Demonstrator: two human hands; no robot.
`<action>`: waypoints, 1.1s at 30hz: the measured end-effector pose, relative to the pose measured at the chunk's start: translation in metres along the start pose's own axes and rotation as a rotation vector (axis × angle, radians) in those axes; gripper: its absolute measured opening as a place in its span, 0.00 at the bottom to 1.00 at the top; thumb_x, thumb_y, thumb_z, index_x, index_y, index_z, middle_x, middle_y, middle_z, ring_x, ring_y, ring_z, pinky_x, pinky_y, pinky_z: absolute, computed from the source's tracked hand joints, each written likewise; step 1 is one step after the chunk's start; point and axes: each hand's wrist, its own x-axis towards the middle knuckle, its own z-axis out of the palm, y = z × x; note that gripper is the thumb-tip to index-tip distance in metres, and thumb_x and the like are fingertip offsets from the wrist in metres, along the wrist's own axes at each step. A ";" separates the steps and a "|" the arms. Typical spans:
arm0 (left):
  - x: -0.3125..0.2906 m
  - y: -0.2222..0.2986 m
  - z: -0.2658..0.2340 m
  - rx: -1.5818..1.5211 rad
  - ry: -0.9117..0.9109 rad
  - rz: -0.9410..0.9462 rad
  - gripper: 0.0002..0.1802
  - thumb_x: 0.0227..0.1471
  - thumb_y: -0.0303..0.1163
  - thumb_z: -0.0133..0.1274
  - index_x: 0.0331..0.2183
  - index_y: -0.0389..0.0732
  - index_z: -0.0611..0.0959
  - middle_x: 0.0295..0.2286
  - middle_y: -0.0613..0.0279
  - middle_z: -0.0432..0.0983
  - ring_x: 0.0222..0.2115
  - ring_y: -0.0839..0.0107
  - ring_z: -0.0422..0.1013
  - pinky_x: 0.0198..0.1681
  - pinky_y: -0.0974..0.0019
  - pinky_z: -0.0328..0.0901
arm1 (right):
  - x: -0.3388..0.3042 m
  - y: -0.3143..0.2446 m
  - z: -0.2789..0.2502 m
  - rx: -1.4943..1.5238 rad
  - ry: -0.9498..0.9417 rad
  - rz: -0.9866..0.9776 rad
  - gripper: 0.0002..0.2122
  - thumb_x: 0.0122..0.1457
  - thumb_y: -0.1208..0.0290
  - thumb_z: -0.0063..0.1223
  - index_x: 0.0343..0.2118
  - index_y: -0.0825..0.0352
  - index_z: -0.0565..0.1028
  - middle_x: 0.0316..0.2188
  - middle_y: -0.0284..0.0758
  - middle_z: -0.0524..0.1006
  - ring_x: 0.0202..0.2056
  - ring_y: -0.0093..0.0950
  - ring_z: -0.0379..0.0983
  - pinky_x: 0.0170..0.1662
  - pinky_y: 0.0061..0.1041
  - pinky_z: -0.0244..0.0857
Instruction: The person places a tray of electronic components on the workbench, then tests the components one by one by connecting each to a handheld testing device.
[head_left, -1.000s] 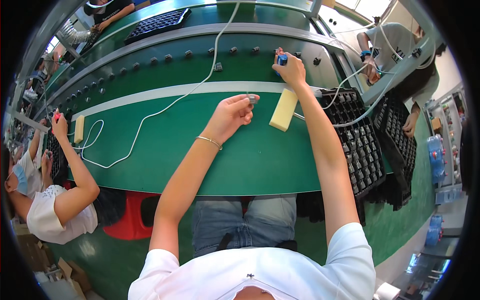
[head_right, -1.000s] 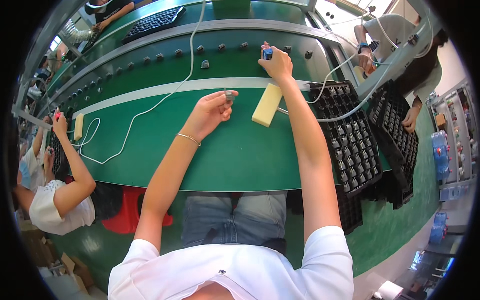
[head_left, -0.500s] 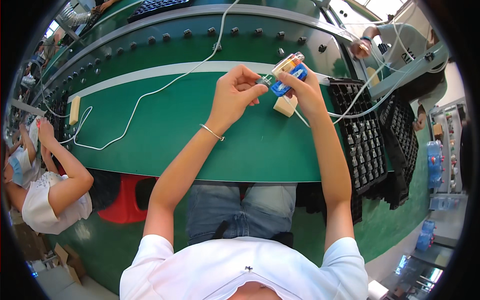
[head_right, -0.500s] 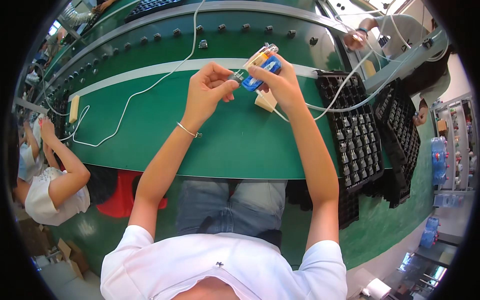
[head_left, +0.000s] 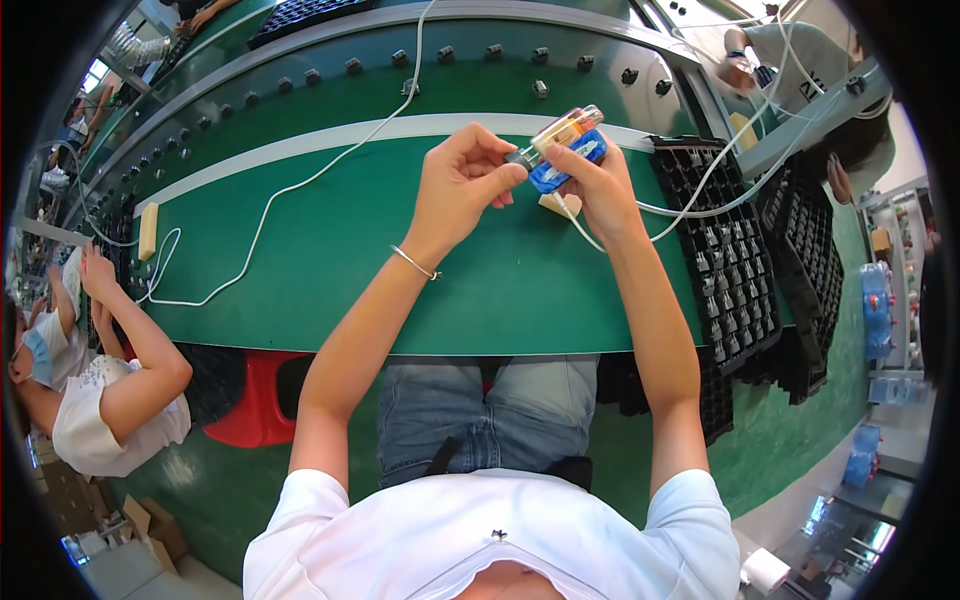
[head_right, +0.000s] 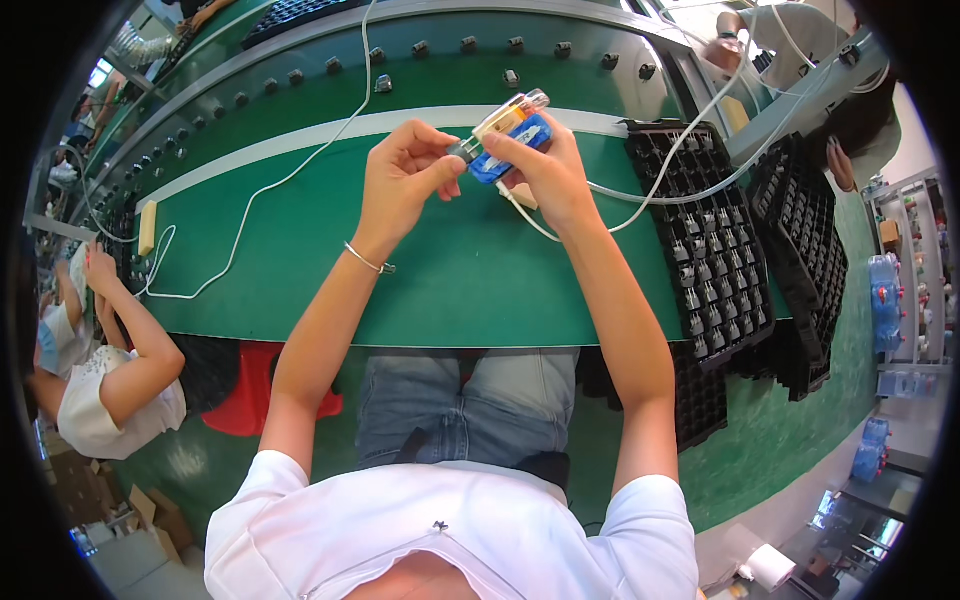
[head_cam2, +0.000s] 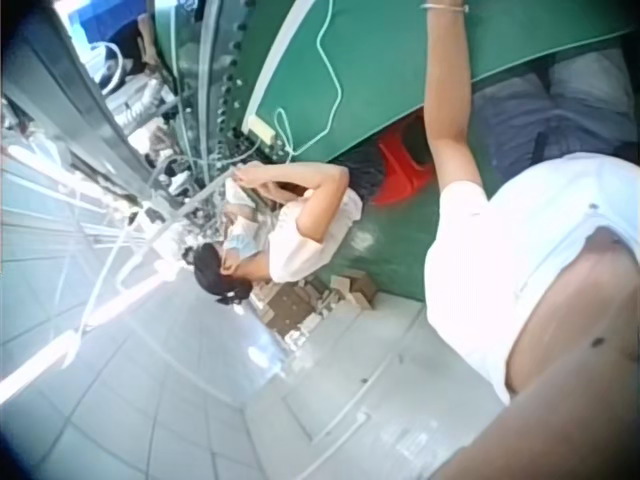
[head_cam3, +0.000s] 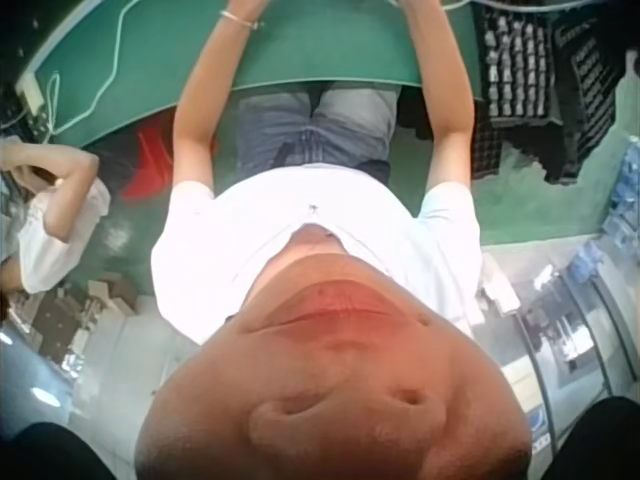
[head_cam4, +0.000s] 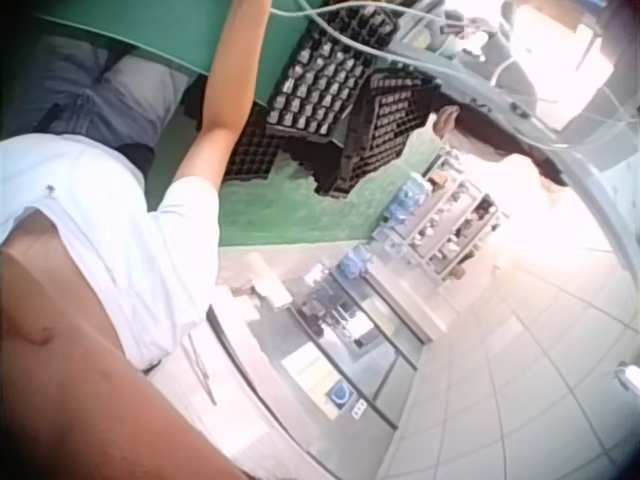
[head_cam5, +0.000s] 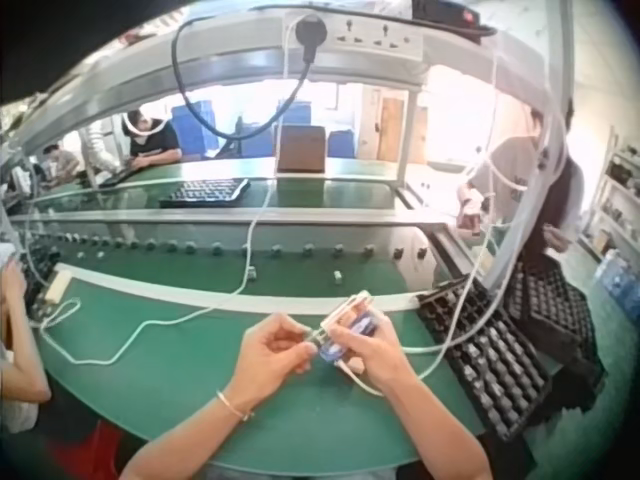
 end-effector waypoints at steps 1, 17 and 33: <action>0.000 0.000 0.000 -0.001 0.000 -0.002 0.11 0.49 0.24 0.63 0.32 0.36 0.76 0.24 0.63 0.78 0.21 0.80 0.74 0.22 0.77 0.68 | -0.002 0.000 0.001 -0.002 -0.010 0.003 0.16 0.59 0.69 0.59 0.46 0.72 0.71 0.37 0.35 0.77 0.34 0.21 0.77 0.35 0.21 0.73; 0.006 -0.004 0.003 -0.042 -0.122 -0.135 0.14 0.49 0.28 0.63 0.36 0.37 0.75 0.24 0.65 0.77 0.20 0.81 0.70 0.21 0.79 0.60 | -0.009 -0.003 -0.013 0.248 -0.165 0.187 0.17 0.58 0.64 0.61 0.45 0.68 0.73 0.34 0.33 0.78 0.30 0.18 0.74 0.28 0.16 0.65; -0.014 -0.051 0.025 0.272 -0.250 -0.160 0.07 0.56 0.30 0.56 0.32 0.36 0.80 0.23 0.71 0.74 0.22 0.84 0.67 0.25 0.78 0.61 | -0.015 0.014 -0.043 -0.946 0.371 -0.315 0.17 0.46 0.67 0.65 0.38 0.70 0.76 0.22 0.33 0.75 0.22 0.19 0.69 0.28 0.22 0.65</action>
